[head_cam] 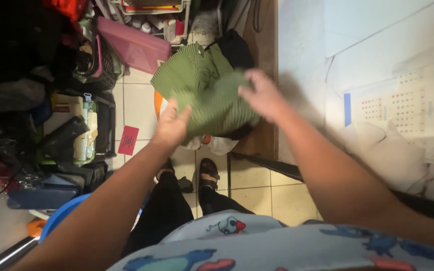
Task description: Fold several items of laundry including shirts, pants, and underwear on a desk.
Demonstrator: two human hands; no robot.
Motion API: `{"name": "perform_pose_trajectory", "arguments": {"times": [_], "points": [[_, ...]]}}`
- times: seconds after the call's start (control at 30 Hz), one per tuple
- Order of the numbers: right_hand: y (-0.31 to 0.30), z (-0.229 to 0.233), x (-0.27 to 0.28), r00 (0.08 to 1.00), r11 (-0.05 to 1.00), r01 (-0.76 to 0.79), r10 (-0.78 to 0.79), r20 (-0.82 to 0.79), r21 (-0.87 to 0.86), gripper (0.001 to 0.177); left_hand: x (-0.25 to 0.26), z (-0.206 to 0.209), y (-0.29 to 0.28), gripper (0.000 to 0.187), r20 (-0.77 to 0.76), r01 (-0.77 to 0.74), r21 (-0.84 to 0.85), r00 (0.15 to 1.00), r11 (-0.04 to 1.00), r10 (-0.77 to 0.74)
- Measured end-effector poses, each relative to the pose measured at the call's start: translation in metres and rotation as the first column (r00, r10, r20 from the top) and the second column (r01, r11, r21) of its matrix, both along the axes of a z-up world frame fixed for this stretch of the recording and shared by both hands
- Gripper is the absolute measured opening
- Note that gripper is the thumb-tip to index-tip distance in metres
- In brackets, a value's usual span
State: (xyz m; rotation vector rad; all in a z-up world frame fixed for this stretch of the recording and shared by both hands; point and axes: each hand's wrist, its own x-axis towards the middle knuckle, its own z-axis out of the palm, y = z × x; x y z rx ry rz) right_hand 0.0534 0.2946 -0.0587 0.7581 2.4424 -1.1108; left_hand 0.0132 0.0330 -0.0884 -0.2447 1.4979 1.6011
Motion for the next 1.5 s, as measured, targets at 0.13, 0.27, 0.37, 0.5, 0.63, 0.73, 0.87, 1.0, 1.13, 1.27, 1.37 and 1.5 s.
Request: {"name": "perform_pose_trajectory", "arguments": {"times": [0.13, 0.27, 0.37, 0.5, 0.63, 0.73, 0.87, 1.0, 1.13, 1.27, 1.37, 1.5], "points": [[-0.002, 0.013, -0.013, 0.940, 0.902, 0.012, -0.158, -0.303, -0.431, 0.051, 0.005, -0.029, -0.008, 0.045, -0.219, -0.136, 0.285, 0.955, 0.949, 0.202], [-0.011, -0.031, 0.005, 0.954, 0.967, 0.229, -0.200, 0.224, -0.113, 0.074, 0.019, -0.041, -0.008, 0.086, 0.239, 0.407, -0.299, 0.908, 0.863, -0.345], [-0.005, -0.086, 0.039, 0.907, 0.920, 0.345, -0.275, 0.319, -0.188, 0.082, 0.038, -0.087, -0.012, 0.064, 0.199, 0.632, -0.299, 0.774, 0.715, -0.601], [0.013, -0.137, 0.081, 0.942, 0.929, 0.293, -0.240, 0.236, -0.225, 0.075, 0.052, -0.119, -0.025, 0.059, 0.081, 0.646, -0.458, 0.714, 0.611, -0.695], [0.013, -0.164, 0.103, 0.963, 0.951, 0.258, -0.238, 0.131, -0.172, 0.053, 0.071, -0.126, -0.033, 0.055, 0.108, 0.540, -0.349, 0.835, 0.766, -0.540], [0.003, -0.155, 0.100, 0.956, 0.949, 0.292, -0.293, 0.011, -0.117, 0.040, 0.078, -0.144, -0.031, 0.052, 0.088, 0.501, -0.372, 0.857, 0.782, -0.508], [0.007, -0.159, 0.098, 0.960, 0.971, 0.238, -0.241, -0.142, -0.038, 0.031, 0.077, -0.107, -0.025, 0.052, -0.212, 0.312, -0.541, 0.848, 0.781, -0.485], [0.016, -0.151, 0.088, 0.976, 0.993, 0.105, -0.094, -0.197, 0.044, 0.022, 0.073, -0.060, -0.017, 0.047, -0.422, -0.012, -0.425, 0.887, 0.905, -0.187], [0.013, -0.073, 0.048, 0.998, 0.999, 0.050, -0.050, 0.040, -0.001, 0.039, 0.054, -0.057, -0.010, 0.038, -0.670, -0.256, -0.183, 0.739, 0.949, 0.070], [-0.005, 0.035, -0.008, 0.963, 0.992, 0.069, -0.038, 0.267, -0.108, 0.071, -0.017, -0.044, -0.008, 0.028, -0.807, -0.311, -0.187, 0.590, 0.932, 0.034], [-0.008, 0.052, -0.032, 0.931, 0.968, -0.104, 0.175, 0.320, -0.228, 0.095, -0.057, -0.002, -0.015, 0.025, -0.806, -0.341, -0.217, 0.592, 0.915, 0.029], [-0.039, 0.080, -0.035, 0.756, 0.849, -0.526, 0.494, 0.429, -0.050, 0.100, -0.065, 0.069, -0.031, 0.026, -0.642, -0.076, -0.300, 0.754, 0.951, -0.142]]}}
